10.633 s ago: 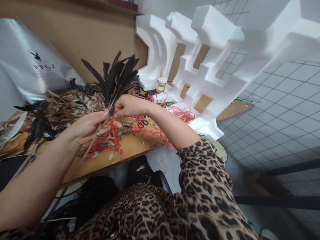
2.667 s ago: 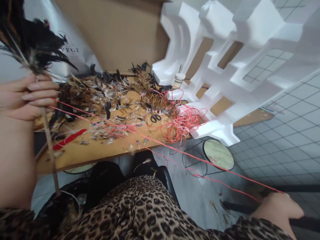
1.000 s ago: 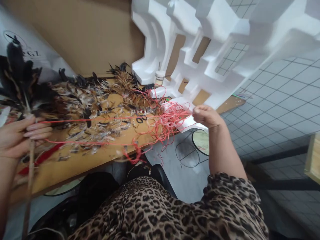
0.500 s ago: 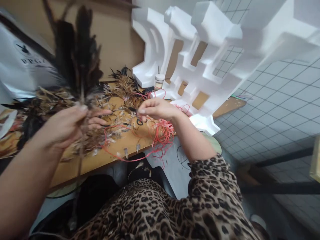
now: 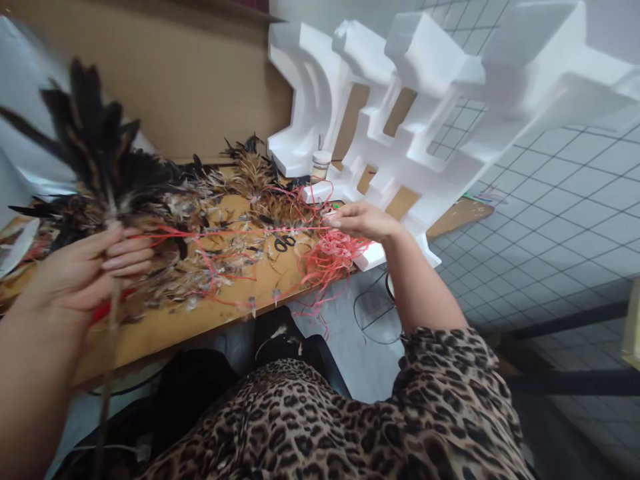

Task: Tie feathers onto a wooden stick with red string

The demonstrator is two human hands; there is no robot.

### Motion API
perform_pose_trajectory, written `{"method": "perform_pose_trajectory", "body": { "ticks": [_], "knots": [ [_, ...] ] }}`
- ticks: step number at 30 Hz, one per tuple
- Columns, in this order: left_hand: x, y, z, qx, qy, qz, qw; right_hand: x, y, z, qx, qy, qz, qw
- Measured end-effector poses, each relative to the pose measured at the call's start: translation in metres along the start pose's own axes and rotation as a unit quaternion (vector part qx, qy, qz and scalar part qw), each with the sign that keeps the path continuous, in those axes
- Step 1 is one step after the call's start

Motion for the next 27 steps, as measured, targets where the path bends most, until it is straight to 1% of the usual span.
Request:
{"method": "perform_pose_trajectory", "body": {
  "ticks": [1, 2, 3, 4, 5, 6, 7, 8, 9, 10, 11, 12, 13, 15, 16, 17, 18, 19, 21, 22, 23, 25, 26, 27],
  "knots": [
    [0.021, -0.005, 0.0, 0.013, 0.004, -0.026, 1.0, 0.023, -0.013, -0.007, -0.019, -0.014, -0.034, 0.999],
    [0.041, -0.011, -0.002, -0.001, 0.015, -0.065, 0.998, 0.045, -0.027, -0.014, -0.033, -0.025, -0.073, 0.996],
    [0.06, -0.018, -0.003, -0.011, 0.035, -0.099, 0.994, 0.065, -0.04, -0.02, -0.045, -0.033, -0.11, 0.992],
    [0.073, -0.024, -0.001, -0.004, 0.057, -0.115, 0.992, 0.082, -0.051, -0.026, -0.052, -0.035, -0.143, 0.988],
    [0.084, -0.029, 0.0, -0.009, 0.07, -0.128, 0.989, 0.094, -0.061, -0.031, -0.058, -0.03, -0.167, 0.984],
    [0.09, -0.035, 0.002, -0.013, 0.085, -0.141, 0.986, 0.102, -0.068, -0.035, -0.059, -0.022, -0.183, 0.981],
    [0.092, -0.039, 0.004, -0.016, 0.104, -0.147, 0.984, 0.107, -0.072, -0.037, -0.058, -0.014, -0.193, 0.979],
    [0.09, -0.043, 0.009, -0.001, 0.131, -0.142, 0.981, 0.107, -0.072, -0.038, -0.053, -0.007, -0.198, 0.979],
    [0.085, -0.047, 0.013, 0.01, 0.164, -0.136, 0.977, 0.105, -0.07, -0.037, -0.048, -0.005, -0.196, 0.98],
    [0.078, -0.05, 0.018, 0.033, 0.211, -0.115, 0.97, 0.1, -0.065, -0.034, -0.04, -0.008, -0.188, 0.981],
    [0.069, -0.053, 0.021, 0.037, 0.264, -0.097, 0.959, 0.092, -0.059, -0.029, -0.031, -0.014, -0.175, 0.984],
    [0.059, -0.055, 0.021, 0.032, 0.328, -0.078, 0.941, 0.082, -0.051, -0.022, -0.023, -0.024, -0.154, 0.988],
    [0.049, -0.057, 0.019, 0.012, 0.389, -0.06, 0.919, 0.071, -0.042, -0.014, -0.013, -0.036, -0.132, 0.991],
    [0.029, -0.058, 0.01, -0.04, 0.479, -0.05, 0.875, 0.043, -0.025, 0.005, 0.007, -0.068, -0.079, 0.995],
    [0.02, -0.057, 0.004, -0.067, 0.487, -0.062, 0.869, 0.027, -0.017, 0.016, 0.019, -0.085, -0.049, 0.995],
    [0.009, -0.054, -0.002, -0.084, 0.478, -0.076, 0.871, 0.009, -0.01, 0.027, 0.032, -0.105, -0.02, 0.994],
    [-0.003, -0.049, -0.005, -0.09, 0.445, -0.078, 0.888, -0.009, -0.004, 0.038, 0.054, -0.126, 0.002, 0.991],
    [-0.019, -0.042, -0.004, -0.077, 0.407, -0.057, 0.909, -0.029, 0.002, 0.048, 0.077, -0.147, 0.026, 0.986],
    [-0.057, -0.024, 0.0, -0.065, 0.307, -0.009, 0.949, -0.07, 0.013, 0.065, 0.126, -0.182, 0.074, 0.972],
    [-0.075, -0.015, 0.004, -0.06, 0.251, 0.004, 0.966, -0.088, 0.019, 0.07, 0.146, -0.197, 0.093, 0.965],
    [-0.094, -0.007, 0.011, -0.043, 0.209, 0.033, 0.976, -0.104, 0.024, 0.073, 0.164, -0.209, 0.102, 0.959],
    [-0.12, 0.005, 0.023, -0.014, 0.158, 0.076, 0.984, -0.124, 0.035, 0.075, 0.187, -0.218, 0.109, 0.951],
    [-0.127, 0.008, 0.027, -0.008, 0.14, 0.093, 0.986, -0.128, 0.039, 0.073, 0.191, -0.217, 0.113, 0.951],
    [-0.128, 0.01, 0.029, -0.009, 0.123, 0.105, 0.987, -0.128, 0.042, 0.07, 0.19, -0.211, 0.118, 0.952]
  ]
}}
Point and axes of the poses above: each hand's wrist, its own y-axis towards the middle knuckle, its own x-axis out of the back of the hand, z = x × y, the point moved 5 cm from there along y, towards the middle knuckle, and after that the axes turned 9 degrees about y, right-handed, at the moved point
